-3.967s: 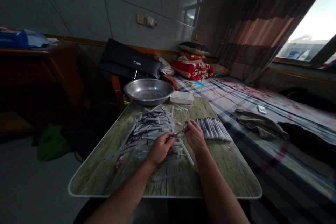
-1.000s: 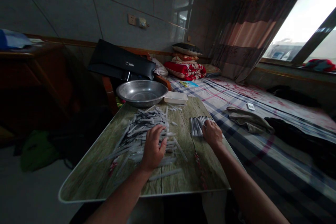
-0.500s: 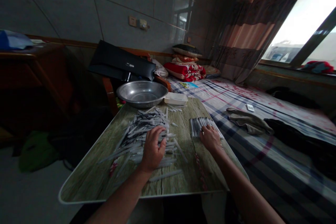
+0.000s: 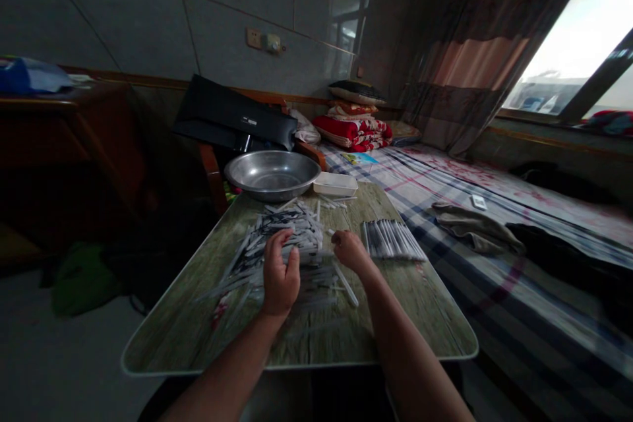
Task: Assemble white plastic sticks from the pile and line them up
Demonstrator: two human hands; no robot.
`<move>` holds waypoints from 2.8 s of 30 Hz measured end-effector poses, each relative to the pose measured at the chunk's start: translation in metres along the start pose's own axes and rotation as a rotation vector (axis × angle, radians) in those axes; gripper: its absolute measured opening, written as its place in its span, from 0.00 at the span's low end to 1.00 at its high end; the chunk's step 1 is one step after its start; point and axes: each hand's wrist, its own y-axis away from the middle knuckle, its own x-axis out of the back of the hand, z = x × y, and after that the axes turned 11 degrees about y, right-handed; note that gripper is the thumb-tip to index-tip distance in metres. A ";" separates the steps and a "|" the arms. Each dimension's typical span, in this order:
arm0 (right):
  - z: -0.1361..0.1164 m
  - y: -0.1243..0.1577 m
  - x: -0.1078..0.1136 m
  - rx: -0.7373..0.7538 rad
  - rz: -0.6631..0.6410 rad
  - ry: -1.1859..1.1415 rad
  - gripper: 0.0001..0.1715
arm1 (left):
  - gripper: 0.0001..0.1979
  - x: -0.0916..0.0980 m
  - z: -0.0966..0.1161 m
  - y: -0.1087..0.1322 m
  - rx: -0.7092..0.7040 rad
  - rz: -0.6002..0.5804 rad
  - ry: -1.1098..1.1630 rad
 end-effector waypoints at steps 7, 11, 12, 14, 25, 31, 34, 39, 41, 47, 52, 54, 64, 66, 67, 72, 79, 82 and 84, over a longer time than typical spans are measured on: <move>0.010 0.001 -0.028 -0.068 0.264 -0.141 0.17 | 0.16 0.002 -0.007 0.001 0.083 0.060 0.063; 0.009 0.001 -0.030 0.011 0.262 -0.164 0.13 | 0.16 0.001 -0.009 0.002 0.102 0.072 0.080; 0.007 0.002 -0.031 0.033 0.253 -0.171 0.12 | 0.16 0.001 -0.009 0.002 0.108 0.075 0.084; 0.004 0.002 -0.031 0.083 0.236 -0.180 0.11 | 0.16 0.001 -0.011 0.002 0.123 0.083 0.091; -0.009 0.009 -0.033 0.257 0.108 -0.149 0.19 | 0.16 0.002 -0.011 0.001 0.157 0.110 0.097; -0.014 0.012 -0.030 0.240 0.096 -0.122 0.17 | 0.17 0.004 -0.011 0.001 0.186 0.131 0.107; -0.016 0.012 -0.027 0.233 0.088 -0.109 0.16 | 0.16 0.004 -0.010 0.000 0.189 0.135 0.107; -0.020 0.012 -0.023 0.215 0.070 -0.037 0.14 | 0.17 0.003 -0.010 0.000 0.177 0.123 0.120; -0.022 0.012 -0.023 0.207 0.055 -0.005 0.13 | 0.17 0.003 -0.010 0.001 0.180 0.124 0.124; -0.021 0.009 -0.027 0.190 0.060 0.030 0.15 | 0.17 0.003 -0.008 0.000 0.189 0.133 0.146; -0.021 0.008 -0.031 0.227 0.072 0.035 0.16 | 0.16 0.004 -0.006 -0.001 0.206 0.145 0.167; -0.021 0.009 -0.030 0.228 0.077 0.017 0.15 | 0.16 0.004 -0.007 -0.002 0.223 0.156 0.186; -0.025 0.020 -0.019 0.362 0.054 -0.080 0.05 | 0.16 0.006 -0.014 -0.005 0.267 0.213 0.261; -0.025 0.021 -0.021 0.382 0.028 -0.074 0.06 | 0.16 0.006 -0.015 -0.004 0.264 0.214 0.263; -0.026 0.021 -0.022 0.390 0.020 -0.071 0.06 | 0.16 0.006 -0.015 -0.004 0.263 0.214 0.264; -0.028 0.018 -0.025 0.402 -0.003 -0.071 0.07 | 0.16 0.005 -0.018 -0.003 0.260 0.220 0.274; -0.028 0.017 -0.026 0.379 0.019 -0.068 0.06 | 0.16 0.004 -0.021 -0.002 0.257 0.213 0.277; -0.027 0.017 -0.026 0.364 0.047 -0.060 0.09 | 0.16 0.004 -0.020 -0.002 0.258 0.206 0.271; -0.027 0.018 -0.026 0.366 0.063 -0.065 0.09 | 0.15 0.004 -0.019 -0.002 0.258 0.205 0.272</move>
